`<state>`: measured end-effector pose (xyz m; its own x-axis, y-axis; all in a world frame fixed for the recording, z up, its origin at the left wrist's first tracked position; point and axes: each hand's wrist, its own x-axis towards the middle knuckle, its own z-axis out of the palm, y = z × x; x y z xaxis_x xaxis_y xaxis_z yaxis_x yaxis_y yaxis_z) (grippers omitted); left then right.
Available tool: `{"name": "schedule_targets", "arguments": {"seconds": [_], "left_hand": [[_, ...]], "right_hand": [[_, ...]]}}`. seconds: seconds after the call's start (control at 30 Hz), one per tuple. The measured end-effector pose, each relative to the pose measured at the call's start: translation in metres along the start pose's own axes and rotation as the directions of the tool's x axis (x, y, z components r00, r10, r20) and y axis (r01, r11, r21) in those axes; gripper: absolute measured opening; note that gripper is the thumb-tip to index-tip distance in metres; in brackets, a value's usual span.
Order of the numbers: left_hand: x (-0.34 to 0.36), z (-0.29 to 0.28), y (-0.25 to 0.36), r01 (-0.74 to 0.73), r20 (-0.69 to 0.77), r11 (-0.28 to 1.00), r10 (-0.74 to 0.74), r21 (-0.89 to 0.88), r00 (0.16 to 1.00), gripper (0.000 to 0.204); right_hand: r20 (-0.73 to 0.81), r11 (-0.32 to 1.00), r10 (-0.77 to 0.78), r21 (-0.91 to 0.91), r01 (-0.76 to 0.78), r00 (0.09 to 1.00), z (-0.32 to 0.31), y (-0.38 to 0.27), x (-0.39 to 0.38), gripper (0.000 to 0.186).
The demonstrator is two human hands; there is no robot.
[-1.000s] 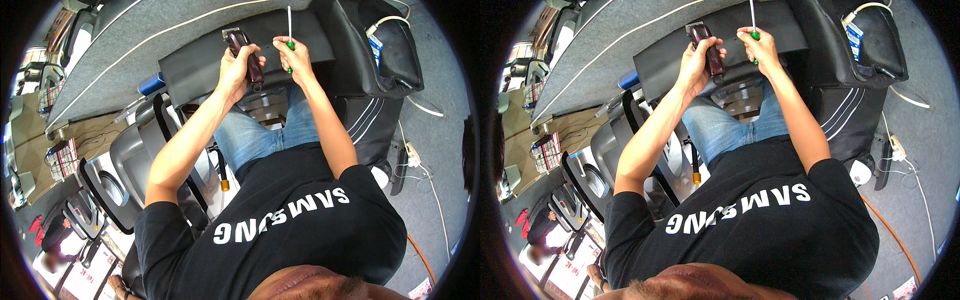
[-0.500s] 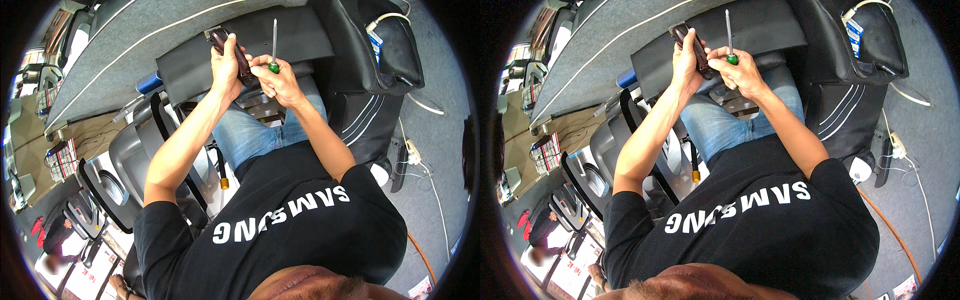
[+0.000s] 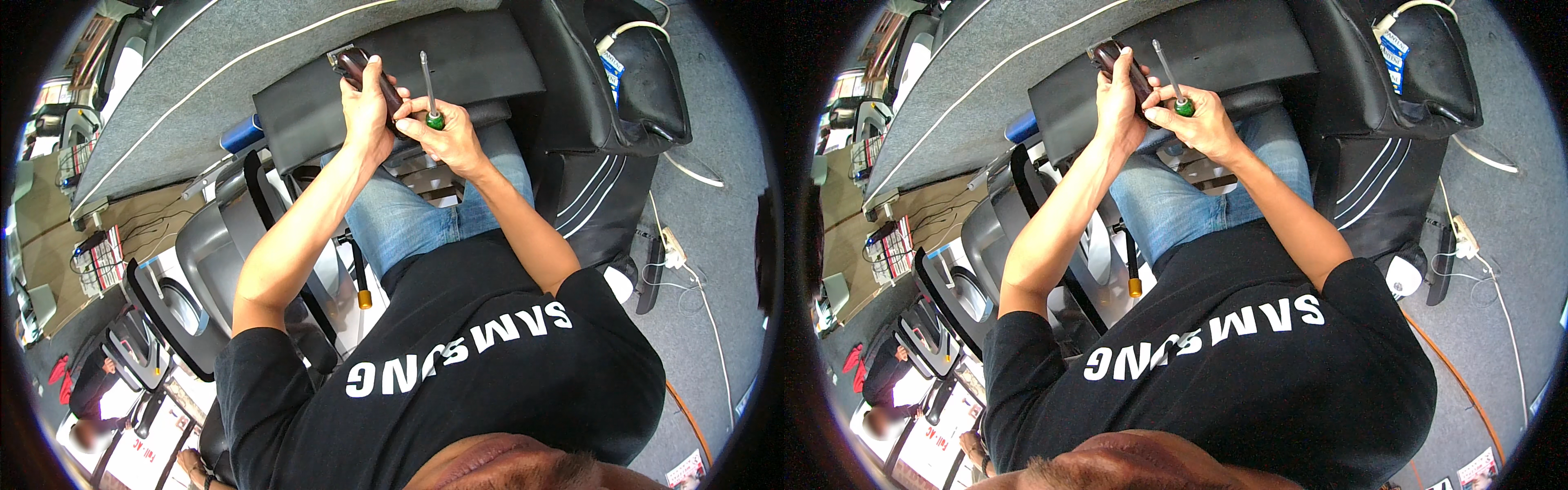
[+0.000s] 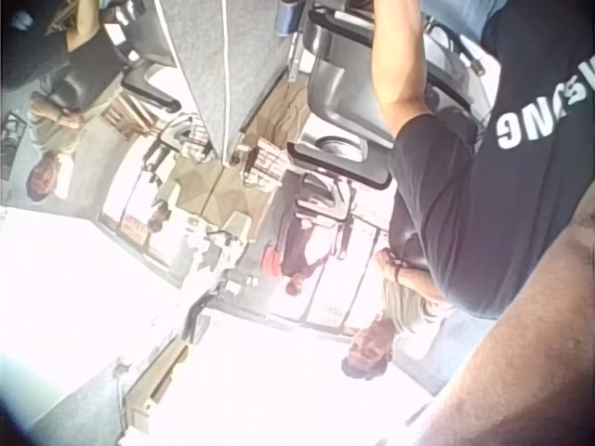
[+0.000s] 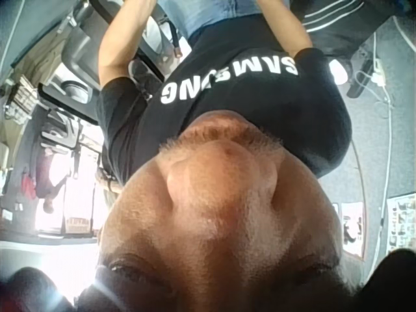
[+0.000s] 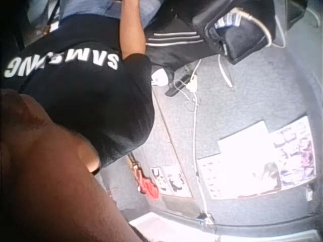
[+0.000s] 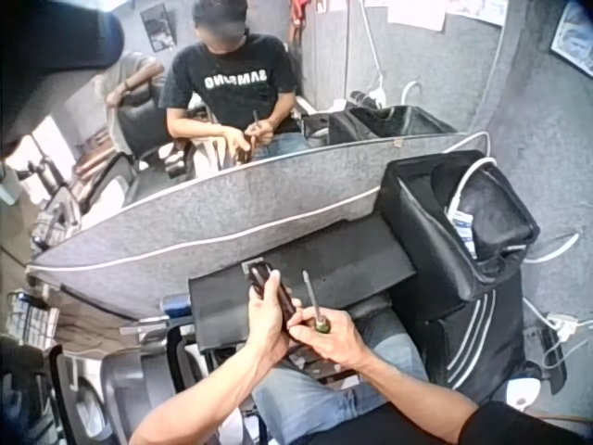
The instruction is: The person uses a screwdriver to loosen and remove screws from the blade assembly of hair clippers, then reattaches the blade and tightens the screws.
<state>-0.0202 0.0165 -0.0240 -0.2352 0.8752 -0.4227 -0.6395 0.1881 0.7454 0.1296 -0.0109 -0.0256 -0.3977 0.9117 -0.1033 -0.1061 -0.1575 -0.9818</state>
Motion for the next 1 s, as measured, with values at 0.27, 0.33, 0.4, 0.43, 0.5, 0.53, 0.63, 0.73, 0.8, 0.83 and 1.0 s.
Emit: {"name": "schedule_targets", "arguments": {"seconds": [0.27, 0.33, 0.4, 0.43, 0.5, 0.53, 0.63, 0.73, 0.8, 0.83, 1.0], "left_hand": [[0.001, 0.0, 0.001, 0.006, 0.008, 1.0, -0.006, -0.012, 1.0, 0.039], [-0.001, 0.0, 0.003, 0.017, -0.004, 1.0, -0.017, -0.008, 1.0, 0.037], [0.001, -0.001, 0.0, -0.018, -0.02, 0.999, 0.019, 0.033, 1.0, 0.037], [0.002, -0.002, -0.001, -0.035, -0.028, 0.998, 0.037, 0.053, 0.999, 0.037], [0.0, 0.001, -0.001, -0.053, -0.02, 0.997, 0.054, 0.063, 0.998, 0.039], [-0.001, 0.003, 0.0, -0.061, -0.015, 0.996, 0.062, 0.069, 0.998, 0.041], [-0.003, 0.003, 0.0, -0.078, -0.008, 0.996, 0.079, 0.035, 0.997, 0.041], [-0.002, 0.003, 0.001, -0.071, -0.014, 0.996, 0.072, 0.055, 0.997, 0.041], [-0.002, 0.002, 0.0, -0.061, -0.016, 0.996, 0.063, 0.061, 0.998, 0.041], [-0.002, 0.002, 0.0, -0.056, -0.018, 0.996, 0.057, 0.064, 0.998, 0.042], [-0.003, 0.003, 0.0, -0.062, -0.024, 0.996, 0.064, 0.061, 0.998, 0.043]], "right_hand": [[-0.007, 0.952, -0.188, -0.247, 0.18, 0.982, -0.005, 0.005, 0.001, 0.015], [0.007, 0.927, -0.17, -0.339, 0.162, 0.985, -0.008, 0.0, 0.0, 0.015], [0.018, 0.883, -0.198, -0.43, 0.187, 0.98, -0.008, -0.004, -0.001, 0.016], [0.014, 0.876, -0.206, -0.443, 0.191, 0.978, -0.007, -0.007, -0.001, 0.016], [0.006, 0.86, -0.222, -0.47, 0.199, 0.975, -0.004, -0.011, -0.003, 0.017], [0.015, 0.842, -0.28, -0.476, 0.253, 0.96, -0.004, -0.01, -0.002, 0.017], [0.032, 0.797, -0.387, -0.49, 0.352, 0.922, -0.004, -0.005, 0.001, 0.016], [0.016, 0.805, -0.368, -0.495, 0.327, 0.93, -0.003, -0.006, 0.0, 0.015], [0.003, 0.819, -0.348, -0.485, 0.306, 0.937, -0.001, -0.008, -0.001, 0.015], [0.005, 0.817, -0.354, -0.486, 0.312, 0.935, -0.001, -0.008, -0.001, 0.014], [0.008, 0.818, -0.365, -0.475, 0.325, 0.931, -0.002, -0.003, 0.0, 0.014]]}}
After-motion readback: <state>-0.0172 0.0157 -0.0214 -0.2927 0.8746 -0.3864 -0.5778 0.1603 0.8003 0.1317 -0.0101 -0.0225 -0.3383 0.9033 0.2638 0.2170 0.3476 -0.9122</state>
